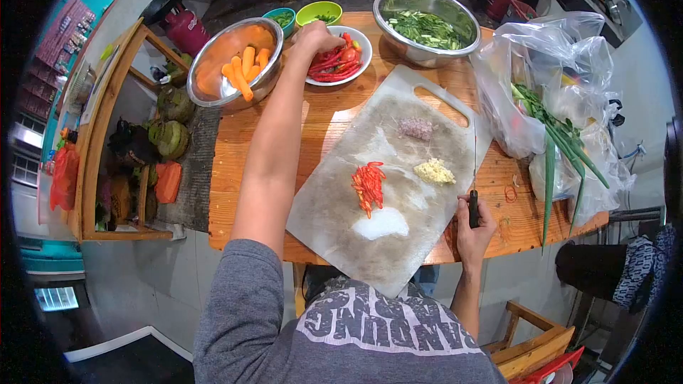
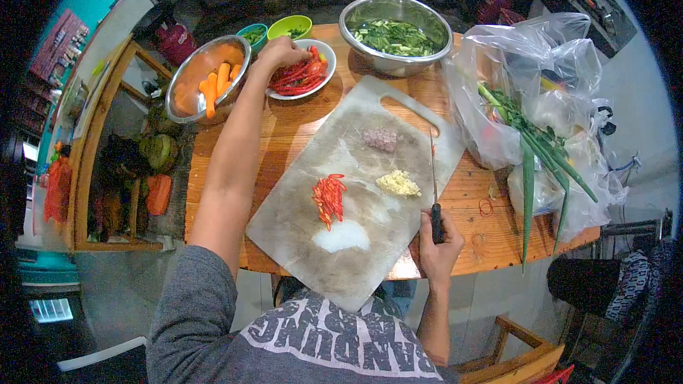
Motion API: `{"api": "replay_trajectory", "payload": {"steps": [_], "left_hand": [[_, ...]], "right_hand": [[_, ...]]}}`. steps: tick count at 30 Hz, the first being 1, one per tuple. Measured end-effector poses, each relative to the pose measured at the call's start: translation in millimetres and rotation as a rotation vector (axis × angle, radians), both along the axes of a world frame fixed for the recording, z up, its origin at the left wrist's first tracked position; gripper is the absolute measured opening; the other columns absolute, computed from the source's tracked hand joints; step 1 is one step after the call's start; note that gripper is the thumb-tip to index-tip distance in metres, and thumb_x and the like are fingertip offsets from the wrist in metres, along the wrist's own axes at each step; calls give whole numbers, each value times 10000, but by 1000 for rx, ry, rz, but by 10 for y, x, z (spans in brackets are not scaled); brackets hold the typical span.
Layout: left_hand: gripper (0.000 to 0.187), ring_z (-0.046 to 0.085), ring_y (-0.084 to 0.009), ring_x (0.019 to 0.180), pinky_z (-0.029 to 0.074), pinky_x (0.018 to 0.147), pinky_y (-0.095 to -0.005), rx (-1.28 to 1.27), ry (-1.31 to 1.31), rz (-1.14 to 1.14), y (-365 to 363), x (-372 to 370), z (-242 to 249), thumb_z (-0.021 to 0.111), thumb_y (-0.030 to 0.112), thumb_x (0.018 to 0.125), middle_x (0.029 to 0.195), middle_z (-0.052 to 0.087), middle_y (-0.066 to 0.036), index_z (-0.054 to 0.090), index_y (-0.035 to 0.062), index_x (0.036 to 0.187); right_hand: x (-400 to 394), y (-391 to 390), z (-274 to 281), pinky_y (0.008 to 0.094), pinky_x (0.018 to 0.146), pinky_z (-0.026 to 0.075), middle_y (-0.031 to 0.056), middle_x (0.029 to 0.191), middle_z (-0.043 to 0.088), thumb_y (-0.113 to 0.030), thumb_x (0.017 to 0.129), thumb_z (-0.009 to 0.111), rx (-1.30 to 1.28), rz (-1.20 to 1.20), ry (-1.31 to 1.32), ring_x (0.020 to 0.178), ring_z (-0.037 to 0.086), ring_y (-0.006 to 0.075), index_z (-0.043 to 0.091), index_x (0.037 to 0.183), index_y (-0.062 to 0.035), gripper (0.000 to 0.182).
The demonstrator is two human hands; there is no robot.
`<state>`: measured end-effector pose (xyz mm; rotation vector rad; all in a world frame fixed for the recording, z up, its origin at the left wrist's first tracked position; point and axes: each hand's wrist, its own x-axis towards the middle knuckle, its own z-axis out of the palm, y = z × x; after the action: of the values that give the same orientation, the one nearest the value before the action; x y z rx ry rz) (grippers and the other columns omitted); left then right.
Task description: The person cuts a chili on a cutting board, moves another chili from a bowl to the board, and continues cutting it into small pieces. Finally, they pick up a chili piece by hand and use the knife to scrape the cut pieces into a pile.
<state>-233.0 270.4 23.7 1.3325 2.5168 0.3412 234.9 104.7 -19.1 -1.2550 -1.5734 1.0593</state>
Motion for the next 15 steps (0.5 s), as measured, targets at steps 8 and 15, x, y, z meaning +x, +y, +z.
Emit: {"api": "replay_trajectory", "payload": {"steps": [8, 15], "left_hand": [[503, 717, -235, 939, 547, 866, -369, 74, -229, -27, -4, -172, -60, 819, 444, 672, 1006, 753, -120, 778, 74, 1012], [248, 708, -125, 765, 528, 654, -241, 365, -564, -91, -337, -172, 333, 680, 168, 868, 884, 745, -85, 723, -13, 1033]], "right_hand": [[-9, -29, 54, 233, 644, 434, -13, 788, 629, -89, 939, 678, -38, -6, 1, 720, 537, 57, 689, 952, 16, 106], [-44, -37, 63, 236, 645, 434, -3, 785, 628, -84, 930, 686, 7, 1, -6, 720, 539, 59, 697, 968, 12, 103]]}}
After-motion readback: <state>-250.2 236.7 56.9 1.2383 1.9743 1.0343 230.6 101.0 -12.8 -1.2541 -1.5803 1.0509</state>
